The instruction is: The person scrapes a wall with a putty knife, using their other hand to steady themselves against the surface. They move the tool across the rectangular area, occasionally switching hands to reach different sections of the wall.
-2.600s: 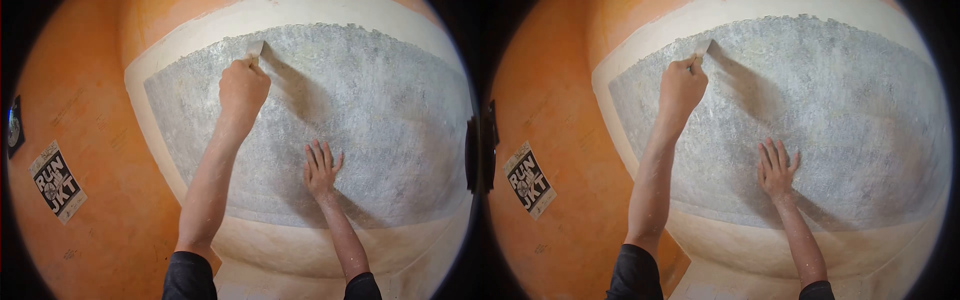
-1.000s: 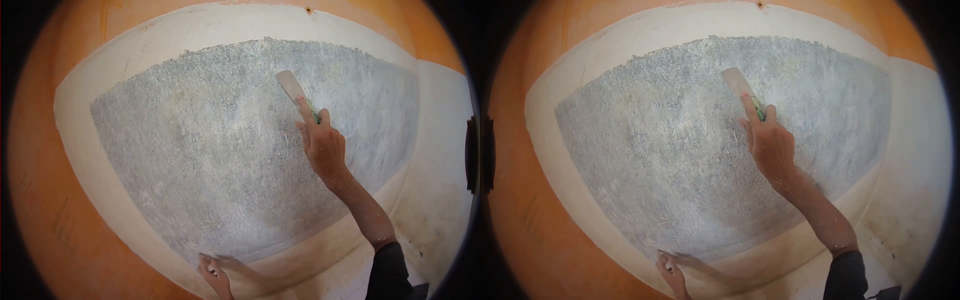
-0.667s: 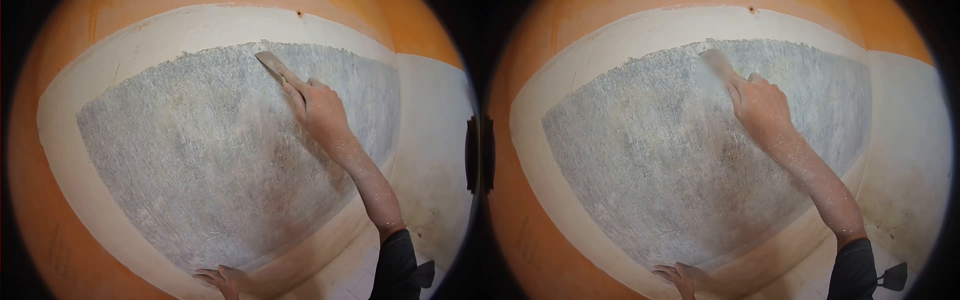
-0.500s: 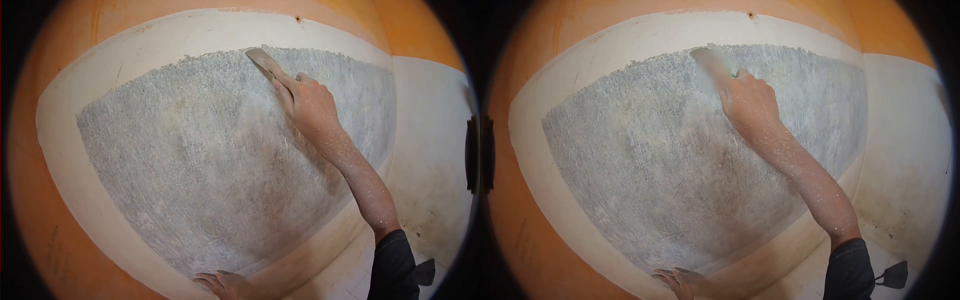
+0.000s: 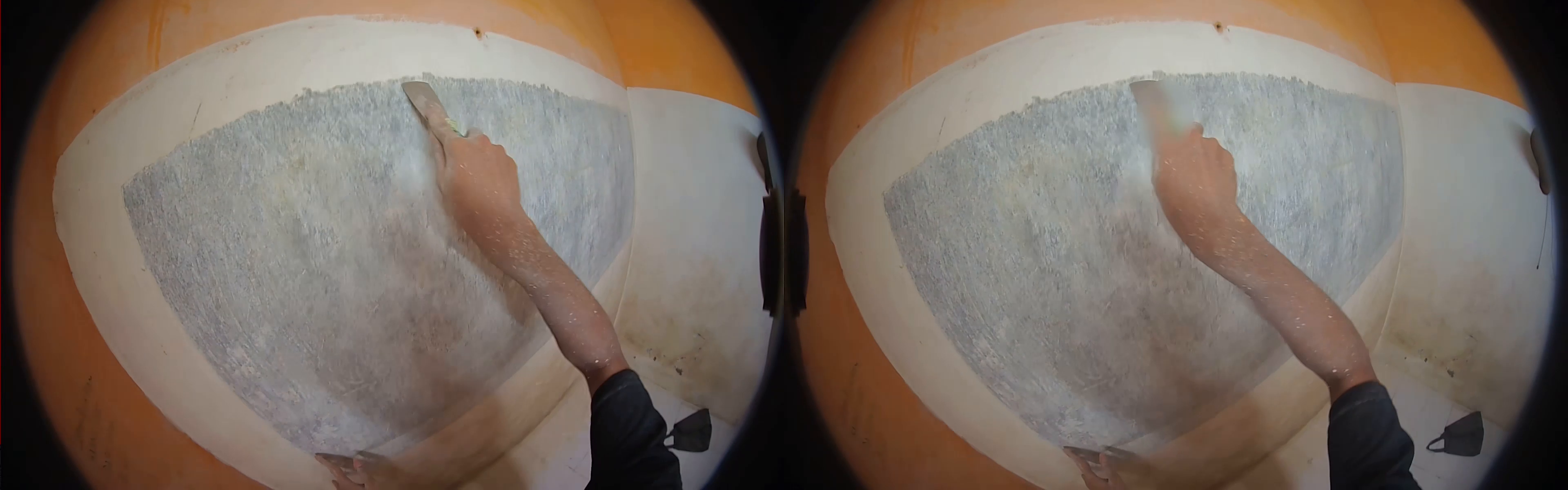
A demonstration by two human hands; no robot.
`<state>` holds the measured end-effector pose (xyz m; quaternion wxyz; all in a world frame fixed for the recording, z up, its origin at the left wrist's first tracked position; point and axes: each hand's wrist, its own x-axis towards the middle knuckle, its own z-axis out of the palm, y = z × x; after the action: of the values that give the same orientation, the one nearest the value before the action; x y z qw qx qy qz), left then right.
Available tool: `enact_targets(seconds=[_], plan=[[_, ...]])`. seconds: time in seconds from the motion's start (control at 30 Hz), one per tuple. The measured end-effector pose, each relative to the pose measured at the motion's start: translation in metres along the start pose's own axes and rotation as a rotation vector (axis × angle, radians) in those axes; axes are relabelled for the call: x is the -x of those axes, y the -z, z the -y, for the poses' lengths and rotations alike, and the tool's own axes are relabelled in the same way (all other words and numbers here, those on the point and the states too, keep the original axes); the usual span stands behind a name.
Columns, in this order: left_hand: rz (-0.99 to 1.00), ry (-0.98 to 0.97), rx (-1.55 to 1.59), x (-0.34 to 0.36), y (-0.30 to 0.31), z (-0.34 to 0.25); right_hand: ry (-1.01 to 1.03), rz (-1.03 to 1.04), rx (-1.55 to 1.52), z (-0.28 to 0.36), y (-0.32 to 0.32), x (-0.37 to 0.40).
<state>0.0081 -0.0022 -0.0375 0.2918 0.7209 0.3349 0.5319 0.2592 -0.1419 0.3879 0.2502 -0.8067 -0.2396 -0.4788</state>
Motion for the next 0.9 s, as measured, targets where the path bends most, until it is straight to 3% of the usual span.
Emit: enact_targets(seconds=[0.1,0.17,0.27,0.4,0.53,0.6,0.73,0.8,0.87,0.9], plan=[[-0.049,0.078,0.017,-0.005,0.005,-0.010,-0.026,0.049,-0.111,0.000,0.002,0.003],[-0.289,0.012,0.142,-0.014,0.013,0.001,0.000,-0.107,-0.099,0.003,0.000,-0.008],[-0.415,0.094,0.162,-0.043,0.030,-0.030,0.057,-0.007,-0.159,-0.009,0.011,0.001],[-0.435,-0.148,0.076,-0.090,0.045,-0.042,0.050,0.028,-0.191,-0.012,0.010,-0.011],[-0.498,-0.703,-0.212,-0.162,0.061,-0.086,0.064,0.001,-0.133,-0.016,0.011,-0.005],[-0.533,-0.826,-0.262,-0.189,0.062,-0.108,0.094,-0.006,-0.105,-0.016,0.015,-0.005],[-0.508,-0.904,-0.304,-0.221,0.045,-0.114,0.085,0.005,-0.250,-0.008,0.025,-0.018],[-0.532,-0.788,-0.575,-0.223,0.034,-0.115,0.057,0.040,-0.251,-0.014,0.024,-0.013],[-0.540,-0.792,-0.539,-0.227,0.032,-0.111,0.180,-0.110,-0.091,-0.020,0.005,0.007],[-0.552,-0.774,-0.502,-0.226,0.030,-0.109,0.179,-0.037,-0.090,-0.021,0.006,0.004]])
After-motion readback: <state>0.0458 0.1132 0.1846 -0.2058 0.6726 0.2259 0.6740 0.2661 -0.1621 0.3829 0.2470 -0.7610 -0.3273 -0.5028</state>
